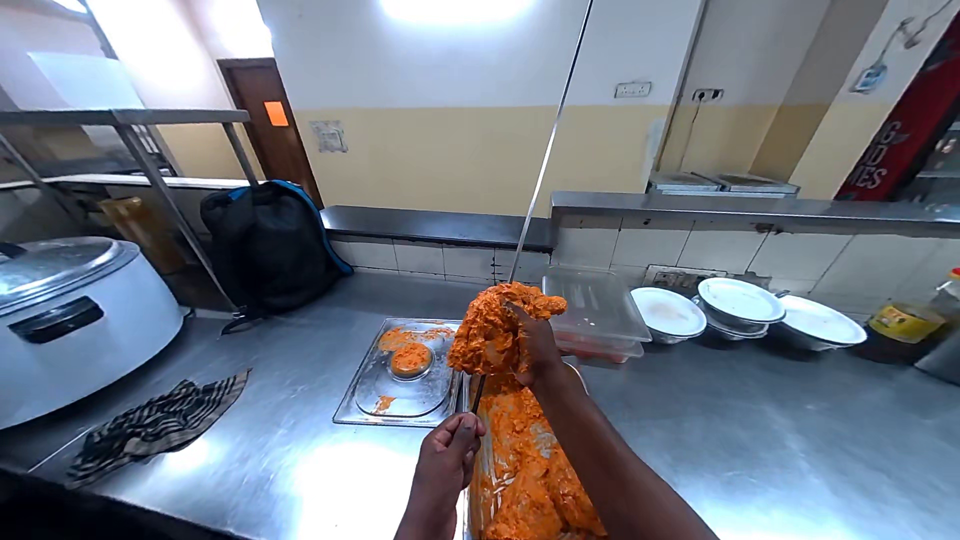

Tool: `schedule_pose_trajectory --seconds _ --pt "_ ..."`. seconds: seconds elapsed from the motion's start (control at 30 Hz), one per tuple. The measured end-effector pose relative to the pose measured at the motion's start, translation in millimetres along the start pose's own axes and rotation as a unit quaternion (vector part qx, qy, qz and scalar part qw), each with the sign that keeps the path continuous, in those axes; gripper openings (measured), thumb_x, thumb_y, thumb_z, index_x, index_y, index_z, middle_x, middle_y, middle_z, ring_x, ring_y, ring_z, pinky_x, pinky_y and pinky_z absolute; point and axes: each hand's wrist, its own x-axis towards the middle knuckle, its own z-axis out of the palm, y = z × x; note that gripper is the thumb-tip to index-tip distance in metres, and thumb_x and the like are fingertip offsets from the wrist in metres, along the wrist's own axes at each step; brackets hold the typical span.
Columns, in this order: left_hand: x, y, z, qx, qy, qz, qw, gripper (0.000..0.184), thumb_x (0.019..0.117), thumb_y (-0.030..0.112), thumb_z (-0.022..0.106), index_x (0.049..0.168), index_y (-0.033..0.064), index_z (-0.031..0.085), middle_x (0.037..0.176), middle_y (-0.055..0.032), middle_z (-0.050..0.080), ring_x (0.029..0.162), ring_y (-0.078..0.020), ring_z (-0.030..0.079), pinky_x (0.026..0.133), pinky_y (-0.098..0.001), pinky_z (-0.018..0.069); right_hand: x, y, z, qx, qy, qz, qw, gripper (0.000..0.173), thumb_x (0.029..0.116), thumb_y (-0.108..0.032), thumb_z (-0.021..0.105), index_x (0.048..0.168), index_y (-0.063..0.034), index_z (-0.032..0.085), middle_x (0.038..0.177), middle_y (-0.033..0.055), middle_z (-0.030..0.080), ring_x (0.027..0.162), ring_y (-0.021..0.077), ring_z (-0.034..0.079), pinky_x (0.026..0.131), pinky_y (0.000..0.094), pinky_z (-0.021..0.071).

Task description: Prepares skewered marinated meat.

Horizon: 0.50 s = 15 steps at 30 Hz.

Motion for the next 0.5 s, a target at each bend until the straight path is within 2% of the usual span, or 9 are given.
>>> schedule_pose_trajectory --seconds 0.17,0.33,0.5 --pt "-8 0 7 -0.019 -0.004 -0.021 1.0 0.032 0.1079 0.007 0.039 0.086 0.0069 0.062 0.058 0.0085 0.045 0.043 0.0032 0.033 0.04 -0.0118 0.028 -5 -2 -4 -0.022 0.01 0.008 1.0 0.017 0.1066 -0.021 0.053 0.12 -0.0112 0.057 0.092 0.0037 0.065 0.077 0.0108 0.065 0.066 0.0276 0.0553" --pt "-35 -4 28 -0.073 -0.002 -0.064 0.995 0.033 0.1101 0.009 0.033 0.089 0.0064 0.058 0.056 0.0082 0.043 0.041 0.0023 0.036 0.04 -0.0121 0.0326 -11 -2 -18 -0.088 -0.034 0.022 0.995 0.018 0.1066 -0.03 0.052 0.115 -0.017 0.06 0.083 -0.0009 0.064 0.066 0.0054 0.062 0.055 0.0212 0.051" --pt "-62 -19 26 -0.098 -0.005 -0.077 0.992 0.032 0.1099 0.009 0.029 0.092 0.0098 0.055 0.058 0.0104 0.044 0.044 0.0031 0.038 0.043 -0.0124 0.0344 -22 14 -18 -0.055 -0.03 0.082 0.995 0.017 0.1074 -0.024 0.052 0.119 -0.0118 0.056 0.084 0.0025 0.063 0.068 0.0091 0.063 0.059 0.0248 0.0534"
